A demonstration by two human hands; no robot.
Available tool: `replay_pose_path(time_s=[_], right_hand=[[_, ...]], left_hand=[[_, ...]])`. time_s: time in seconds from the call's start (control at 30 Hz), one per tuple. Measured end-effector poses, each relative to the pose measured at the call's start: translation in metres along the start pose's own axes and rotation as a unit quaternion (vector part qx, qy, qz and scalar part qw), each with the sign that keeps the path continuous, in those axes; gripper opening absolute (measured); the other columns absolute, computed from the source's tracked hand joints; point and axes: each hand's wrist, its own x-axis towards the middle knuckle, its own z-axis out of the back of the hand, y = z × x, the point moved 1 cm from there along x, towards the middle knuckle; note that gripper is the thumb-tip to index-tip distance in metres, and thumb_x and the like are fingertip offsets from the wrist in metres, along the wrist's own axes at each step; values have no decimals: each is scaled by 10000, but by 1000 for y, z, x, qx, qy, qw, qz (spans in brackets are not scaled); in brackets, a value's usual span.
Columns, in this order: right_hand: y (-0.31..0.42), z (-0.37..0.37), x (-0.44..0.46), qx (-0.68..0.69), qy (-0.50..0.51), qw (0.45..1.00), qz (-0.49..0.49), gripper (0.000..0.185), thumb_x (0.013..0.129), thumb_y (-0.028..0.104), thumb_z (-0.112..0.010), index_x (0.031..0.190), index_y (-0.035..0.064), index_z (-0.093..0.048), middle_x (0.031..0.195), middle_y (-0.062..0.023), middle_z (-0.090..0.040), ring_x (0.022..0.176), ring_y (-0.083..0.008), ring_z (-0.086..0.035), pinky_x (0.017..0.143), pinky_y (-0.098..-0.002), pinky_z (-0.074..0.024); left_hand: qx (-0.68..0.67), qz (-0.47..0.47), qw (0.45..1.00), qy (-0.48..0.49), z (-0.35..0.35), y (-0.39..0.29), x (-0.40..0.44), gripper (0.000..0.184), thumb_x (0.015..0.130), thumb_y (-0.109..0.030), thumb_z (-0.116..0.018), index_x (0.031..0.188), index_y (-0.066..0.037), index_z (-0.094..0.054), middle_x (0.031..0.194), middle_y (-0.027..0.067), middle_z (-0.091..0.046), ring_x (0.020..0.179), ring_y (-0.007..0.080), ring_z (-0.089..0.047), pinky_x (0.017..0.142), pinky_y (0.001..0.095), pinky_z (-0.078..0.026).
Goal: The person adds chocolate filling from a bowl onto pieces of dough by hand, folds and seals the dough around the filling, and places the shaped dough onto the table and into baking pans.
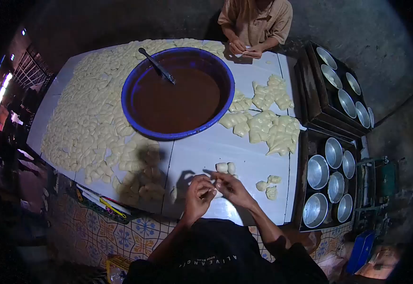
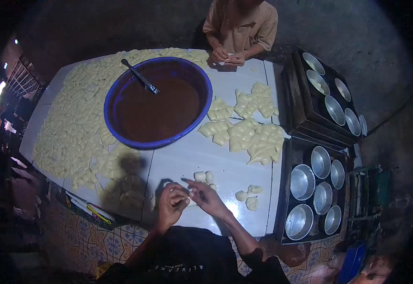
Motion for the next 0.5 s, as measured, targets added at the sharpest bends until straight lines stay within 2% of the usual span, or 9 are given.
replay_pose_path(time_s=[0.03,0.1,0.13,0.17,0.23,0.27,0.33,0.37,0.5], right_hand=[[-3,4,1,131,137,970,-153,509,953,171,-544,1415,49,-367,1113,-78,-560,937,-123,-533,711,-248,-458],[9,8,6,191,278,928,-161,599,932,105,-538,1464,68,-265,1155,-85,-556,956,-149,-540,747,-265,-461],[3,6,12,52,210,976,-17,683,875,26,-554,1476,85,-234,1165,-100,-565,975,-174,-544,786,-297,-461],[6,9,22,-79,169,976,112,780,787,-38,-583,1475,108,-244,1148,-135,-576,995,-235,-552,814,-353,-463],[21,13,47,-258,179,949,40,851,723,-56,-598,1474,117,-235,1065,-128,-617,1074,-326,-549,946,-416,-421],[13,13,59,-297,193,934,42,847,712,-57,-596,1466,119,-253,1054,-133,-620,1065,-337,-549,944,-427,-417],[-3,7,68,-434,207,876,37,805,706,-20,-613,1439,111,-307,1042,-119,-630,1049,-327,-556,949,-434,-397],[-9,11,70,-436,240,866,42,756,715,17,-624,1412,85,-338,1127,-140,-612,1114,-325,-545,990,-434,-362],[7,33,43,-323,45,930,170,646,729,43,-619,1343,59,-417,1290,-201,-512,1196,-349,-503,1025,-431,-346]], left_hand=[[2,1,1000,1,-1,-9,-3,446,794,133,-616,1185,-5,-453,1013,98,-556,926,161,-614,725,249,-529],[-210,13,977,36,-6,-31,-8,610,749,187,-581,1263,-41,-344,1126,125,-495,1000,198,-590,814,284,-505],[-112,-62,992,5,-6,-38,-6,618,738,155,-589,1266,-39,-335,1175,128,-451,1076,226,-541,913,335,-448],[-86,-105,990,-39,3,-14,-3,517,780,67,-587,1242,-34,-379,1153,123,-472,1086,216,-513,955,362,-396],[118,-90,977,-155,15,-11,7,375,850,-37,-577,1199,-25,-441,1131,100,-496,1030,194,-525,928,330,-400],[119,-88,978,-150,19,2,16,375,850,-37,-577,1199,-25,-441,1131,100,-496,1030,194,-525,928,330,-400],[-19,47,972,-230,27,38,33,283,890,-87,-565,1155,-20,-489,1089,72,-527,1009,168,-528,900,312,-408],[-68,85,970,-219,25,44,37,297,922,-134,-547,1188,-23,-479,1074,61,-544,1004,151,-530,868,302,-420],[-24,149,977,-149,7,47,39,381,968,-204,-479,1299,-20,-438,1112,94,-543,997,158,-539,834,309,-444]])
